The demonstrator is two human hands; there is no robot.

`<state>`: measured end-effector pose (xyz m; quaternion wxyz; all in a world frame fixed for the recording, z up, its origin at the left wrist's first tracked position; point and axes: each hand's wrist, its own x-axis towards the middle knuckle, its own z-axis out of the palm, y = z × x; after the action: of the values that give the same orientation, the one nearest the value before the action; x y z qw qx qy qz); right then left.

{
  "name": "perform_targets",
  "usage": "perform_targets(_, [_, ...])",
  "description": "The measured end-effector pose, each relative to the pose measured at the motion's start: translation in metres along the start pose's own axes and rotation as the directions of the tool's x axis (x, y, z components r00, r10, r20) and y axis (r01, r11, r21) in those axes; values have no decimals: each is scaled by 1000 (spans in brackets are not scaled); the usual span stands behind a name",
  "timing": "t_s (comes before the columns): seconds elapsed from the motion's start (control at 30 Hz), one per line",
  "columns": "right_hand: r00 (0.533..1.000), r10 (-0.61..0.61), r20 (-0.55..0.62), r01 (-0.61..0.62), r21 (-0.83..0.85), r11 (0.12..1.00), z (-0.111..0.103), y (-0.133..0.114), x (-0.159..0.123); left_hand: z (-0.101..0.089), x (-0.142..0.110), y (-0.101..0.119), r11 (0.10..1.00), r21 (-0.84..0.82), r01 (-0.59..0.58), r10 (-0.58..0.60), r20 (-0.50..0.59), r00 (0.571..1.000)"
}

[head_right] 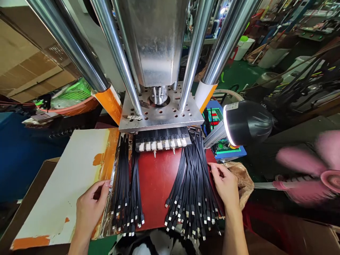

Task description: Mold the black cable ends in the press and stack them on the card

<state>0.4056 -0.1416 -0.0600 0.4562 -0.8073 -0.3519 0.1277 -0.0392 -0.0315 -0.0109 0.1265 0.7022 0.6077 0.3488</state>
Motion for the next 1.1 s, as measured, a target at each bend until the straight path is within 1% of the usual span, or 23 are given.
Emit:
perform_targets(0.2, [1000, -8, 4, 8, 3, 1000, 0, 0, 1, 1, 1, -2, 1000, -4, -24, 24, -22, 999])
perform_targets(0.33, [1000, -5, 8, 5, -5, 1000, 1, 3, 2, 2, 1, -5, 999, -5, -35, 35, -17, 999])
perform_targets(0.5, [999, -39, -8, 38, -16, 999, 0, 3, 3, 1, 1, -5, 1000, 8, -29, 29, -9, 1000])
perform_targets(0.57, [999, -47, 23, 47, -4, 999, -3, 1, 4, 1, 1, -5, 1000, 5, -23, 23, -3, 1000])
perform_targets(0.63, [994, -42, 96, 41, 12, 999, -8, -4, 7, 0, 1, -4, 1000, -4, -14, 14, 1, 1000])
perform_targets(0.7, [988, -63, 144, 63, 5, 998, -12, -15, 11, 0, 1, -3, 1000, -19, -4, 4, 12, 1000])
perform_targets(0.77, [978, -159, 133, 162, -13, 987, -14, -36, 14, -1, 1, -2, 999, -37, -4, 5, 22, 1000])
perform_targets(0.8, [964, -237, 120, 241, -19, 970, -14, -49, 16, -2, 1, -2, 999, -45, -7, 8, 26, 1000])
perform_targets(0.83, [939, -326, 114, 329, -18, 944, -12, -65, 18, -2, 1, -2, 999, -52, -10, 11, 29, 1000])
perform_targets(0.87, [901, -417, 120, 422, -13, 907, -10, -82, 20, -2, 1, -2, 998, -58, -11, 13, 28, 1000])
perform_targets(0.9, [852, -505, 139, 512, -14, 859, -6, -100, 23, -2, 1, -2, 998, -63, -12, 13, 26, 1000])
perform_targets(0.97, [734, -643, 221, 665, -37, 746, 4, -135, 33, -2, 1, -1, 997, -71, -13, 15, 22, 1000])
perform_targets(1.0, [675, -685, 275, 723, -61, 688, 12, -152, 41, -2, 1, -1, 997, -75, -13, 15, 20, 1000])
perform_targets(1.03, [627, -705, 331, 767, -101, 634, 21, -166, 50, -2, 1, 0, 997, -80, -13, 15, 20, 1000])
perform_targets(1.07, [597, -707, 379, 793, -150, 590, 31, -178, 60, -2, 0, 0, 996, -86, -13, 15, 24, 1000])
perform_targets(1.1, [587, -698, 410, 805, -200, 559, 42, -188, 72, -3, 0, 0, 996, -89, -11, 14, 29, 999])
